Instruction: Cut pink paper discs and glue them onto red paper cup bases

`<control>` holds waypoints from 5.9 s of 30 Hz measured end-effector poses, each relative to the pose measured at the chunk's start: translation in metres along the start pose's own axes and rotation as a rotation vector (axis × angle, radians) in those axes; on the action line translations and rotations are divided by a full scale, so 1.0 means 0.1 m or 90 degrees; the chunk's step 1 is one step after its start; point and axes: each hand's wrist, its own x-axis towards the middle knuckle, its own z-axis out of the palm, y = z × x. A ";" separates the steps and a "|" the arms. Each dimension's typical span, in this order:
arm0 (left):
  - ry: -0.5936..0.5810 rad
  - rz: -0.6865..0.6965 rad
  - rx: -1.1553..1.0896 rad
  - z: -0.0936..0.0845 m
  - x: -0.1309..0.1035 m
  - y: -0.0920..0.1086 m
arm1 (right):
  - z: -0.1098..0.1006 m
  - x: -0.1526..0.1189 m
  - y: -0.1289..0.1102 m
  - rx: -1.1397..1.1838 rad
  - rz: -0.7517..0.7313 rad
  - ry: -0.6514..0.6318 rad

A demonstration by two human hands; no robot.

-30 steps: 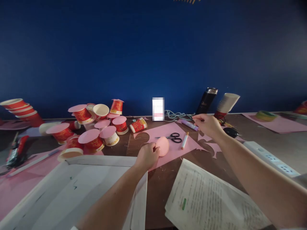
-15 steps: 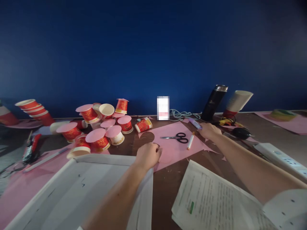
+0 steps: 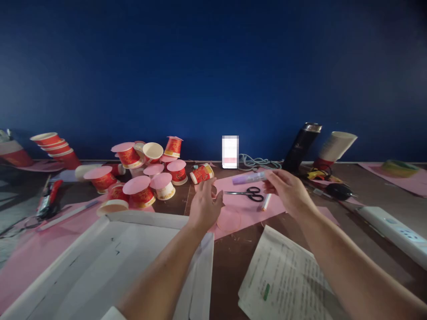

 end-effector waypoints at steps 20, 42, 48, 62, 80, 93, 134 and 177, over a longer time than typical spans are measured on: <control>-0.231 0.055 0.013 0.12 -0.16 0.18 | 0.56 -0.52 0.17 0.212 0.106 -0.189; -0.292 0.042 0.223 0.20 -0.08 0.42 | 0.55 -0.43 0.21 0.402 0.223 -0.077; -0.284 0.029 0.234 0.19 -0.15 0.42 | 0.45 -0.27 0.21 0.390 0.239 -0.042; -0.149 -0.056 0.401 -0.01 0.03 0.03 | 0.48 -0.27 0.36 0.356 0.184 -0.039; -0.141 -0.087 0.492 -0.17 0.02 0.01 | 0.20 -0.38 0.11 0.367 0.358 -0.257; -0.440 0.079 0.127 -0.09 -0.09 0.04 | 0.16 -0.40 0.05 0.448 0.407 -0.382; -0.425 -0.049 0.027 -0.07 0.01 -0.03 | 0.41 -0.51 0.20 -0.038 0.098 -0.304; -0.372 -0.109 -0.032 0.14 0.01 -0.16 | 0.61 -0.66 0.23 -0.520 -0.128 -0.317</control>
